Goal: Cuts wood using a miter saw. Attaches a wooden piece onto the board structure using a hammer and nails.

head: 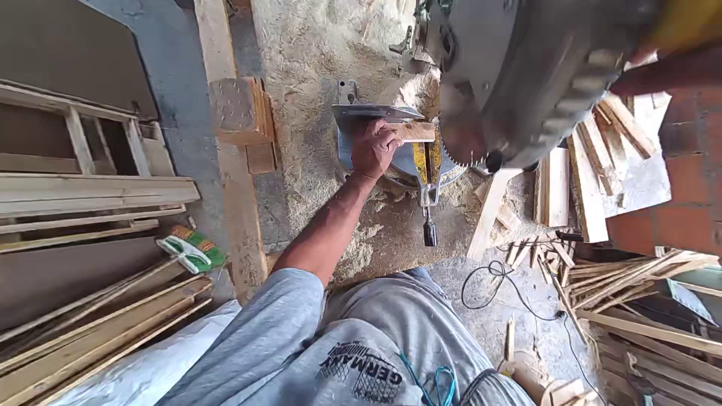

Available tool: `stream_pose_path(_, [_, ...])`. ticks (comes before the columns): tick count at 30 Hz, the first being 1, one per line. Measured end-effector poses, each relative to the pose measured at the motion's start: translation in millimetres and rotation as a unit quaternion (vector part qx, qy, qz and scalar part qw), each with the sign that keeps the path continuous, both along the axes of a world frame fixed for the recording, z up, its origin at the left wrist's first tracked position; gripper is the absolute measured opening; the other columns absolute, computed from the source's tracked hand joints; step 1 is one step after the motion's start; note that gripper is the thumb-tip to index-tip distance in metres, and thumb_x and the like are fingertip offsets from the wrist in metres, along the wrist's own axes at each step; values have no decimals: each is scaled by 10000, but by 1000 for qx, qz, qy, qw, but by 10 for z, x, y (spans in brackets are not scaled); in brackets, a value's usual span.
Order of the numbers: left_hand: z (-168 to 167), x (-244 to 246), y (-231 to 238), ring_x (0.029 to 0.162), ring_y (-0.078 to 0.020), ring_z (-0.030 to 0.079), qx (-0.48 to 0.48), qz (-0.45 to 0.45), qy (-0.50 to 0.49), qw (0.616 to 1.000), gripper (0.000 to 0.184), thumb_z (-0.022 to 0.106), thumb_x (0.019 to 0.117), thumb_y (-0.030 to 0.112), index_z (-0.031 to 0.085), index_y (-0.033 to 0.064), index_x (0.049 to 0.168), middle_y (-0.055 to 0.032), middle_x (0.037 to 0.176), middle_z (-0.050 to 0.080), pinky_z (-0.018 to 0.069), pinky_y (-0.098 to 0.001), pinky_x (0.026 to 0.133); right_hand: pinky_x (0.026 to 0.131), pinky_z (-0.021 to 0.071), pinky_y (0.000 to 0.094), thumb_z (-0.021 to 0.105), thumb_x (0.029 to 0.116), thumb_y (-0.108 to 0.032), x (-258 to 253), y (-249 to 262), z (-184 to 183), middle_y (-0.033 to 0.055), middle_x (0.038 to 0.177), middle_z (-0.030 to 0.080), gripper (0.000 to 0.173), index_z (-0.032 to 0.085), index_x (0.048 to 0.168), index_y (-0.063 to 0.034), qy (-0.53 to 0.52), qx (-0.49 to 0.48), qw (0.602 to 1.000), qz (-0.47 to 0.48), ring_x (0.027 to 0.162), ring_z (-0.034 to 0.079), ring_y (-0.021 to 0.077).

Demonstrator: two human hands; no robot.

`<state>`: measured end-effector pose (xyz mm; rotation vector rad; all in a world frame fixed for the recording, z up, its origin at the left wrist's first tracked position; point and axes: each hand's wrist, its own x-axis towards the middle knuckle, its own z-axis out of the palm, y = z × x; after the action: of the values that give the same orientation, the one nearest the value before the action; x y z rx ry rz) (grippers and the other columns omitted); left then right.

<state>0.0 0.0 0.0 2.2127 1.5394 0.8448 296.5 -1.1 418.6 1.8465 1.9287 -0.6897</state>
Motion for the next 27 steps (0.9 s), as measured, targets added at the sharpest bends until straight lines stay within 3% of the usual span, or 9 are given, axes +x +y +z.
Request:
stream_pose_path(1, [-25, -5, -1, 1236, -256, 618, 7, 1, 2, 1000, 279, 662, 979, 439, 788, 224, 1106, -59, 1274, 693, 476, -462, 1075, 574, 536, 467, 789, 760, -608, 21, -309, -238, -8, 794, 635, 415, 679, 1004, -292, -14, 86, 996, 33, 718, 644, 130])
stream_pose_path(2, [-42, -6, -2, 1212, -261, 633, 18, -1, -5, 1000, 271, 668, 977, 432, 793, 220, 1092, -58, 1264, 702, 489, -471, 1055, 525, 492, 542, 732, 746, -620, 32, -584, -465, 35, 769, 611, 454, 632, 981, -245, -30, 148, 987, 54, 687, 638, 229])
stream_pose_path(5, [-60, -14, 8, 1189, -280, 648, 22, -8, -17, 1000, 272, 655, 982, 440, 796, 222, 1064, -59, 1254, 713, 496, -512, 1031, 471, 412, 601, 651, 794, -485, -316, -1135, -835, 138, 694, 588, 380, 584, 842, -115, -74, 228, 970, 40, 626, 620, 398])
stream_pose_path(10, [-73, -5, 20, 1167, -243, 657, 30, 0, -12, 999, 261, 651, 977, 467, 797, 264, 1052, -14, 1227, 725, 511, -486, 1000, 447, 381, 531, 606, 844, -400, -449, -1342, -1116, 140, 623, 537, 371, 494, 712, -72, -70, 294, 951, 67, 560, 593, 370])
stream_pose_path(27, [-72, 8, 43, 1204, -276, 621, 9, 2, 10, 1000, 266, 626, 984, 500, 790, 297, 1038, -7, 1263, 699, 491, -510, 1013, 461, 405, 531, 632, 831, -343, -500, -1447, -1332, 160, 627, 550, 344, 491, 717, -50, -70, 315, 944, 71, 582, 617, 390])
